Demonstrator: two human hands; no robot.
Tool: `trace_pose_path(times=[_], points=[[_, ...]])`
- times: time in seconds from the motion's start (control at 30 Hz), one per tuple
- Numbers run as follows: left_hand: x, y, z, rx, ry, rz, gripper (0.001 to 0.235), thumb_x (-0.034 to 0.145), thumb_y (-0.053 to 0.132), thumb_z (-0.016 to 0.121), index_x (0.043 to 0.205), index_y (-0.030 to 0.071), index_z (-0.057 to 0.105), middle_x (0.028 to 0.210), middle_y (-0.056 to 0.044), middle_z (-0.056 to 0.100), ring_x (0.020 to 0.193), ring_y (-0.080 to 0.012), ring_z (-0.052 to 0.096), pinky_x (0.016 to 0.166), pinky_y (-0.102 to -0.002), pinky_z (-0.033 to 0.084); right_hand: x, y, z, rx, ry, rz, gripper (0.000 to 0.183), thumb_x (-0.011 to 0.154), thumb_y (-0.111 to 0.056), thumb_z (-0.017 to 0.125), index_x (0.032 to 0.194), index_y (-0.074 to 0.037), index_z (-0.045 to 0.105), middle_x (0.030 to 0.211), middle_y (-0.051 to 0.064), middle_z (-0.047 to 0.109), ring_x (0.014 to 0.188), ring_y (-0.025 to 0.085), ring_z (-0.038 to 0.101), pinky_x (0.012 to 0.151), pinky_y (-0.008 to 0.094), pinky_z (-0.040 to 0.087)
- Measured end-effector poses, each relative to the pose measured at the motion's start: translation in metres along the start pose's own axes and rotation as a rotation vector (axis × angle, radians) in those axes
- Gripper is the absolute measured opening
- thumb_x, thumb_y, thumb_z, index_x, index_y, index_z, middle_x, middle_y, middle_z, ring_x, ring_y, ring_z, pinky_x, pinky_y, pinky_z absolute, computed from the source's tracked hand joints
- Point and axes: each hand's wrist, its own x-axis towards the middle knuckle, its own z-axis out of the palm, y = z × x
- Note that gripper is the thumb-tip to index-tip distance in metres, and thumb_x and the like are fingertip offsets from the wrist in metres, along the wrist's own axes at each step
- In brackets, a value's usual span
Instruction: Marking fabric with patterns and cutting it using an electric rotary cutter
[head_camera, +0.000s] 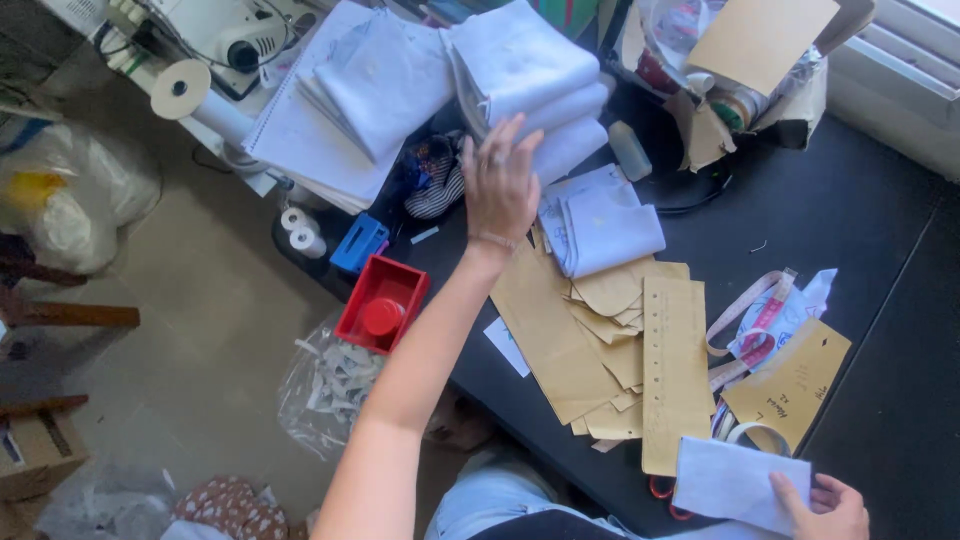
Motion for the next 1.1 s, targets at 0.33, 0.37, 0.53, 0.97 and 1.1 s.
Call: trace_pose_path(times=[0.33, 0.37, 0.53, 0.97, 1.1], points=[[0.103, -0.068, 0.121, 0.371, -0.217, 0.055, 0.040, 0.068, 0.014, 0.057, 0.104, 0.024, 0.044, 0.083, -0.005, 0.058, 0.064, -0.0253, 0.059, 0.045, -0.038, 0.048, -0.009, -0.026, -0.011, 0.164, -0.107, 0.245, 0.061, 0.065, -0.031, 0.078, 0.109, 0.007, 0.060, 0.095, 0.022, 0.061, 0.078, 0.030, 0.057, 0.069, 0.035, 0.042], [0.121, -0.068, 0.095, 0.230, -0.390, -0.061, 0.038, 0.062, 0.019, 0.067, 0.092, 0.020, 0.043, 0.075, -0.005, 0.059, 0.062, -0.0310, 0.063, 0.050, -0.042, 0.051, -0.009, -0.031, -0.017, 0.128, -0.167, 0.309, 0.061, 0.064, -0.033, 0.078, 0.109, 0.004, 0.061, 0.092, 0.019, 0.062, 0.075, 0.028, 0.056, 0.067, 0.034, 0.040], [0.150, -0.054, -0.047, 0.008, -0.085, 0.037, 0.046, 0.068, 0.022, 0.072, 0.105, 0.007, 0.049, 0.079, -0.016, 0.064, 0.069, -0.0316, 0.064, 0.052, -0.040, 0.054, -0.001, 0.005, 0.001, 0.277, -0.053, 0.115, 0.041, 0.075, -0.028, 0.074, 0.097, 0.004, 0.063, 0.084, 0.017, 0.060, 0.064, 0.023, 0.052, 0.056, 0.032, 0.041], [-0.119, 0.028, -0.043, 0.450, -1.292, -0.012, 0.126, 0.051, 0.052, 0.080, 0.137, 0.018, -0.005, 0.143, -0.012, -0.004, 0.130, -0.0332, 0.005, 0.073, -0.041, 0.045, 0.008, 0.012, -0.028, 0.624, 0.099, -0.152, 0.035, 0.095, -0.018, 0.064, 0.121, -0.003, 0.045, 0.114, 0.014, 0.052, 0.095, 0.021, 0.051, 0.080, 0.027, 0.040], [-0.050, 0.015, -0.017, 0.140, -1.372, -0.152, 0.071, 0.057, 0.062, 0.065, 0.105, 0.009, 0.057, 0.100, -0.014, 0.060, 0.089, -0.0285, 0.061, 0.065, -0.043, 0.051, -0.009, 0.030, -0.032, 0.601, 0.118, -0.116, 0.036, 0.096, -0.019, 0.065, 0.121, -0.003, 0.046, 0.114, 0.014, 0.052, 0.095, 0.021, 0.051, 0.080, 0.027, 0.041]])
